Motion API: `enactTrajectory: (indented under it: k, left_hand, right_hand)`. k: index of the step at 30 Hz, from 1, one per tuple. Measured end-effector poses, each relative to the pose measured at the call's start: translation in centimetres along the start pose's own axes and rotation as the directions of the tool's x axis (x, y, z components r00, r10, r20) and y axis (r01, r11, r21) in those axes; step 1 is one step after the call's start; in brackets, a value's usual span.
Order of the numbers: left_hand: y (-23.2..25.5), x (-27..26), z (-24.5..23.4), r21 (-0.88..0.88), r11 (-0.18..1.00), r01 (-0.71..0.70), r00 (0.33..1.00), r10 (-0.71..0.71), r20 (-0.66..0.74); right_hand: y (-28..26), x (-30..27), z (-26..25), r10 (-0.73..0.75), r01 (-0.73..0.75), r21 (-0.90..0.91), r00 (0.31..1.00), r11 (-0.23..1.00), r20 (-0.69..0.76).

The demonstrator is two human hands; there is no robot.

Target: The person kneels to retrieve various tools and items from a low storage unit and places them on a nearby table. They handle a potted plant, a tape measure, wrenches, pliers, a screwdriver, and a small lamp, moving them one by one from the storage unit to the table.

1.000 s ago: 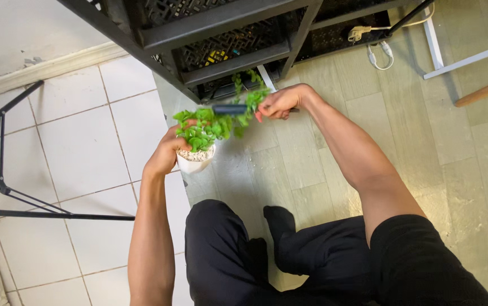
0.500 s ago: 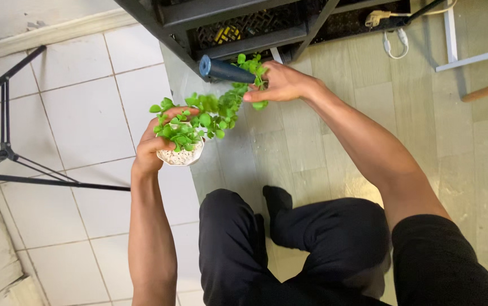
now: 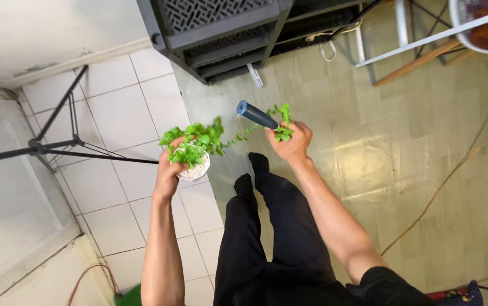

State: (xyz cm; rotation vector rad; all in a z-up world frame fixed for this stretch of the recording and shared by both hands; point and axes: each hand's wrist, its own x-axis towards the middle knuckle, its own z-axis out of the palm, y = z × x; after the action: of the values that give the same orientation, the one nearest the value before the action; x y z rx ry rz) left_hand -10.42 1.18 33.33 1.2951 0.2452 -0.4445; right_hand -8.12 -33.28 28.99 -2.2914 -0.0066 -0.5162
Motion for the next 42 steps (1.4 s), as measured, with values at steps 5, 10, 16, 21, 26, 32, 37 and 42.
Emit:
enactTrajectory:
  k: [5, 10, 16, 21, 26, 32, 37, 42]
  left_hand:
    - [8.6, -7.9, 5.7, -0.089, 0.993, 0.078, 0.995, -0.072, 0.066]
    - [12.6, -13.1, 14.3, 0.001, 0.998, 0.066, 0.963, -0.064, 0.262]
    - [13.0, -14.9, 25.0, -0.007, 0.992, 0.124, 0.897, -0.109, 0.429]
    - [14.3, -15.1, 34.4, 0.045, 0.998, 0.039, 0.889, -0.055, 0.455]
    - [17.1, -13.3, 44.6, -0.08, 0.988, -0.132, 0.891, 0.154, 0.428]
    - [16.6, -13.2, 56.0, 0.03, 0.984, -0.176, 0.774, 0.12, 0.622]
    - [15.8, -10.4, 63.8, 0.052, 0.974, -0.219, 0.733, 0.129, 0.668]
    - [16.9, -3.6, 69.6, 0.1, 0.966, -0.238, 0.648, 0.082, 0.757]
  right_hand:
    - [-10.8, -1.5, -12.8, 0.398, -0.383, 0.181, 0.916, 0.906, -0.055]
    - [-15.9, -4.4, -22.5, 0.567, -0.463, 0.5, 0.821, 0.731, -0.068]
    - [-15.2, -10.0, -30.8, 0.56, -0.535, 0.493, 0.821, 0.686, 0.112]
    - [-11.0, -12.2, -38.0, 0.446, -0.4, 0.383, 0.894, 0.832, -0.037]
    - [-4.2, -12.3, -47.2, 0.664, -0.491, 0.629, 0.746, 0.602, -0.053]
    - [0.1, -9.0, -59.0, 0.554, -0.442, 0.635, 0.832, 0.634, 0.025]
    - [1.4, -3.1, -66.5, 0.224, -0.169, 0.316, 0.964, 0.934, -0.145]
    - [7.8, 3.9, -71.8, 0.419, -0.364, 0.375, 0.905, 0.853, -0.077]
